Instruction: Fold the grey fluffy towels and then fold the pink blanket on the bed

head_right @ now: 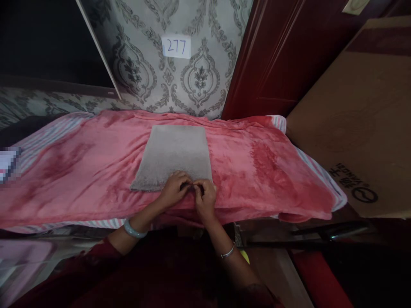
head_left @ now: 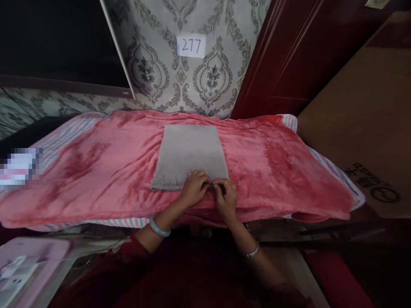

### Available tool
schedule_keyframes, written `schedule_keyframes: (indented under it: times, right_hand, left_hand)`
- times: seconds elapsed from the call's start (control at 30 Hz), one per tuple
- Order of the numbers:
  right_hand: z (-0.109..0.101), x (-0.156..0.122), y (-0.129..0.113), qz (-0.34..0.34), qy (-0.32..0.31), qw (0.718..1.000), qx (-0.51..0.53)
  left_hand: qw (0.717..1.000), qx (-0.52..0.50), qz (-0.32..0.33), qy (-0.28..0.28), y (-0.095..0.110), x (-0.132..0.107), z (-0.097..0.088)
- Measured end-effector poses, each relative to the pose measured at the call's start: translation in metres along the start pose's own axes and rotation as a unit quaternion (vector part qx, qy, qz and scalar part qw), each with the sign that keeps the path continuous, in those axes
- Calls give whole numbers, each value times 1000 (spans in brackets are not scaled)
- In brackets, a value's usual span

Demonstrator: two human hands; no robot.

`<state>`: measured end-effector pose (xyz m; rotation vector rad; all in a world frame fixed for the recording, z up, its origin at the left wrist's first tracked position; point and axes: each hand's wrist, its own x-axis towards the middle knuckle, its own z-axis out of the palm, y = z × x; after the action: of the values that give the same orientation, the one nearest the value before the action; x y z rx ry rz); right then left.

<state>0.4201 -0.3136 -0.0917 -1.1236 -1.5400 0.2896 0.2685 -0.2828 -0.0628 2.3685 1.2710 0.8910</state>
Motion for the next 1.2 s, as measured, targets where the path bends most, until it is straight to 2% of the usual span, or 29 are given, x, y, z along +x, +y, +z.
schedule_keyframes:
  times: [0.17,0.57,0.7,0.83,0.93,1.0,1.2]
  right_hand:
    - [1,4,1,-71,-48,995,-53]
    - [5,13,2,76,-88,993,32]
    - [2,16,-3,90,-110,989,50]
    - [-3,10,-19,99,-152,979,90]
    - [-19,2,-28,109,-162,974,117]
    - [-38,-3,-29,129,-148,972,132]
    - [-118,-29,-2,224,-57,970,74]
  left_hand:
    - [1000,0,-2,1,-1,0,1]
    - [999,38,0,-5,6,-2,3]
    - [999,46,-22,-5,9,-3,5]
    - [998,43,-43,-6,12,-2,5]
    - [999,24,-40,-1,11,-3,5]
    - [999,15,-38,7,10,-3,4]
    - [999,-8,-30,17,6,-5,3]
